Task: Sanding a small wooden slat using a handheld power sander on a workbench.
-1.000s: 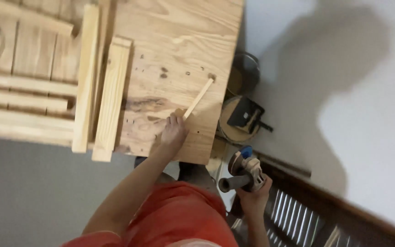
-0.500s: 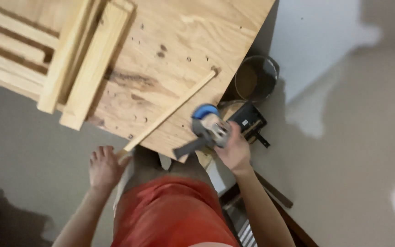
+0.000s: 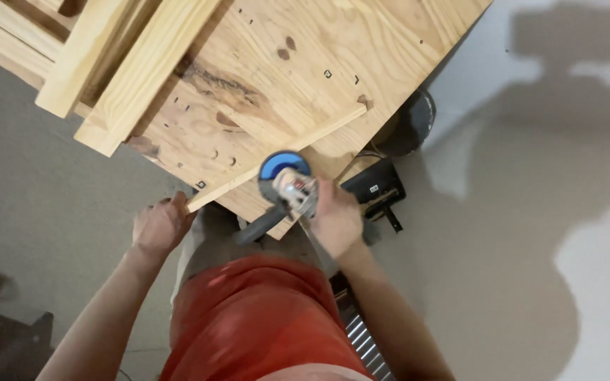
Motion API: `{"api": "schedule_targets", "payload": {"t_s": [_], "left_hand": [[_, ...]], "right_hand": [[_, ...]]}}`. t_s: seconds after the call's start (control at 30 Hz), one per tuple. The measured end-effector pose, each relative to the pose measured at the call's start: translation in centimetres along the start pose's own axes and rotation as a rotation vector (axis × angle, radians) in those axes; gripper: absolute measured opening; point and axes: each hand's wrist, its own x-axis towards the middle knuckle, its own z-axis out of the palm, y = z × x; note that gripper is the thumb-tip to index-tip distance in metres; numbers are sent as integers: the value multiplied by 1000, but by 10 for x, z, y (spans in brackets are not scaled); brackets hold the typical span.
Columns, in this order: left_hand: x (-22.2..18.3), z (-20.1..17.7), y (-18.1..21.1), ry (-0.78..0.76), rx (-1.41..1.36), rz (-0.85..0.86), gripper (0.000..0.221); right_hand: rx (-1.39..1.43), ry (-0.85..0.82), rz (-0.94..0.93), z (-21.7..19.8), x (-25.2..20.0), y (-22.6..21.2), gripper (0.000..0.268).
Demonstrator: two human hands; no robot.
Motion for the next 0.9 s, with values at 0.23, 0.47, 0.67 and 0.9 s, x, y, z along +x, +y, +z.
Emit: {"api": "schedule_targets", "payload": {"t_s": [0.23,0.47,0.67,0.9], "left_hand": [[-3,3,3,4,44,-39,28],[-7,-16,11,-57,-17,-51,30],[-4,-5,9,-55,-49,-84,29],[-16,-26,26,-31,-71,-91,26]], "right_hand": [[19,-98,88,24,51,131,73],[44,-183,-166,-10,37,52,59],[7,-178,-394,-15,32,24,57],[0,-144,15,-4,83,155,76]]}}
